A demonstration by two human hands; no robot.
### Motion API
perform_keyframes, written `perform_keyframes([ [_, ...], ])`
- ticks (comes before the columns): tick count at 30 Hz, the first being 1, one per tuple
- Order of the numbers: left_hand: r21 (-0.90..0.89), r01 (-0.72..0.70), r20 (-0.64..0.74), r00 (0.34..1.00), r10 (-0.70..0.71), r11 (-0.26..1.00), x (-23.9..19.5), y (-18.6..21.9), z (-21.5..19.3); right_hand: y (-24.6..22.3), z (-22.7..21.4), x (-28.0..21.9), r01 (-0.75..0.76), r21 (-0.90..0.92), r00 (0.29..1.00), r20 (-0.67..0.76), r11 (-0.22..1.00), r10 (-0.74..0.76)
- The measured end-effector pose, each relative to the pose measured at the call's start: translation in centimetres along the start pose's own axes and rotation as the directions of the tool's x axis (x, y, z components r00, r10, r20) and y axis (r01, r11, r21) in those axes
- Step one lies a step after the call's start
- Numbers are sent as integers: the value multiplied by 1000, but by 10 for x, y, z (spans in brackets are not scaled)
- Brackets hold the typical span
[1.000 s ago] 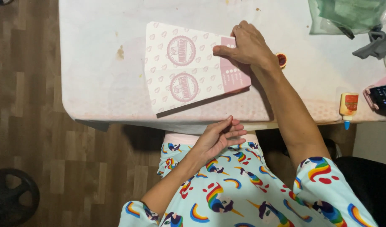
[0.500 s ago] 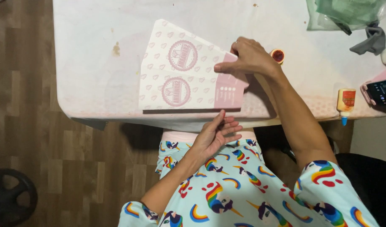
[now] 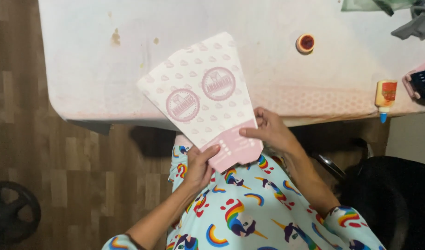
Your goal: The person is manually applying glue and folding paper food wrappers into their final shape at a workstation.
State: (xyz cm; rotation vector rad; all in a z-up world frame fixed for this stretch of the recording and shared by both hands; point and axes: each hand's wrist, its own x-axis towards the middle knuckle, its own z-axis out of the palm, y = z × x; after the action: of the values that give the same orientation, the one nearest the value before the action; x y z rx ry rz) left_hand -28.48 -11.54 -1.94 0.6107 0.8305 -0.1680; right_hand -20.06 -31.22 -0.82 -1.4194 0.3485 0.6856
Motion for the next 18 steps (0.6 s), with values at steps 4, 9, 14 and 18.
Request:
perform_keyframes([
  [4, 100, -22, -45, 999, 27, 995, -10, 13, -45, 18, 33, -15, -43, 6, 998, 49, 999, 43],
  [9, 228, -122, -12, 992, 128, 966, -18, 32, -65, 39, 53, 1, 66, 329, 998, -44, 942, -54],
  [14, 243, -176, 34, 984, 173, 954, -40, 37, -51, 68, 36, 10, 115, 469, 993, -74, 876, -91],
  [18, 204, -215, 77, 976, 204, 955, -33, 28, -66, 81, 34, 14, 212, 537, 977, -144, 816, -159],
])
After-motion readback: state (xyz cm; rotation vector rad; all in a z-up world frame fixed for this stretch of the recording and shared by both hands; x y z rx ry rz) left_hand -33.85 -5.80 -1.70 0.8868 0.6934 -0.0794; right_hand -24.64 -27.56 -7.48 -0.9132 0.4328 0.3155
